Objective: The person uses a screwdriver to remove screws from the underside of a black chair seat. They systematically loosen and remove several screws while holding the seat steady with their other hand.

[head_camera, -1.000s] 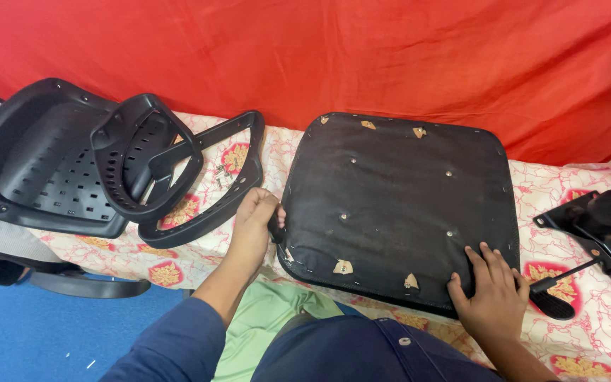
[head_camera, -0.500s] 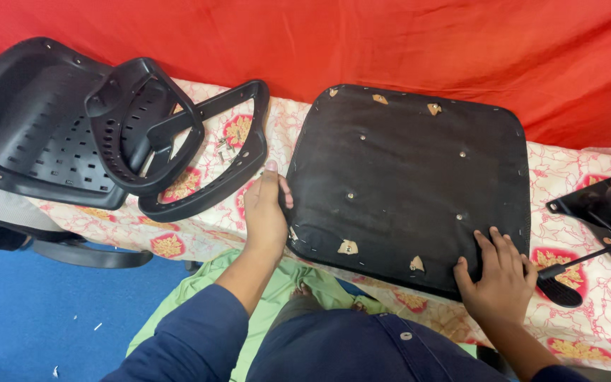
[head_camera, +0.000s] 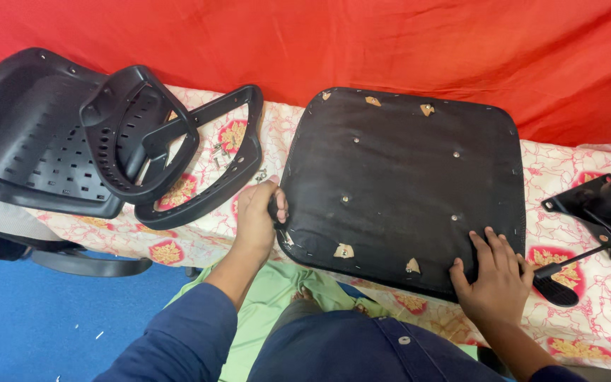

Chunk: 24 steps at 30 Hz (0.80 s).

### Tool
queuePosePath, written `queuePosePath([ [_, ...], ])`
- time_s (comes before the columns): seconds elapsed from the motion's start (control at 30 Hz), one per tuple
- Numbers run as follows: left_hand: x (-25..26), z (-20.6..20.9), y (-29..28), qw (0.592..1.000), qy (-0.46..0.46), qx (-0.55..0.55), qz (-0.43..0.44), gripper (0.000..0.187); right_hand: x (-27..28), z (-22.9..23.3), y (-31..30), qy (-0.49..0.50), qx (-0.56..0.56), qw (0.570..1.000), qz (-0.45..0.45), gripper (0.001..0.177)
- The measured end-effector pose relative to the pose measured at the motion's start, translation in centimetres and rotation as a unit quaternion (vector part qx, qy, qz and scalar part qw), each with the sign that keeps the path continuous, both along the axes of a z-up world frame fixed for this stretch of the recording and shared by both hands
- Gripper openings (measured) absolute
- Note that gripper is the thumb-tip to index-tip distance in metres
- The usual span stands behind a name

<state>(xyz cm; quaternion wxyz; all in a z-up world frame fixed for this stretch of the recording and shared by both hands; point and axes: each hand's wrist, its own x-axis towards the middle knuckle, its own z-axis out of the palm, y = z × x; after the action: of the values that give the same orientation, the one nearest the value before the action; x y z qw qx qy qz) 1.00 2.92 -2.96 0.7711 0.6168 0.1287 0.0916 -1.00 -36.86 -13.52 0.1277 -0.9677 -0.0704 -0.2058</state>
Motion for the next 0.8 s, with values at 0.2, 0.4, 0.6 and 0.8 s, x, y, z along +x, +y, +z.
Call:
queuePosePath([
  [0.2,-2.1,1.7,0.1,0.997,0.017,-0.002,0.076,0.034,0.0,-0.2,0.1,-0.006,-0.004,1.0,-0.01,0.055],
  [0.4,-3.2,2.4,-1.8,0.974,0.009,-0.078,0.213,0.025,0.0,-0.1,0.0,-0.013,-0.008,1.0,-0.006,0.055],
  [0.6,-1.8,1.0,-3.0,0.984,-0.016,-0.035,0.171,0.038,0.0,-0.3,-0.1,-0.009,-0.008,1.0,-0.006,0.055],
  [0.8,-0.9,0.3,-2.7,0.991,0.015,-0.003,0.136,0.04,0.1,-0.5,-0.2,-0.008,-0.022,1.0,-0.002,0.055],
])
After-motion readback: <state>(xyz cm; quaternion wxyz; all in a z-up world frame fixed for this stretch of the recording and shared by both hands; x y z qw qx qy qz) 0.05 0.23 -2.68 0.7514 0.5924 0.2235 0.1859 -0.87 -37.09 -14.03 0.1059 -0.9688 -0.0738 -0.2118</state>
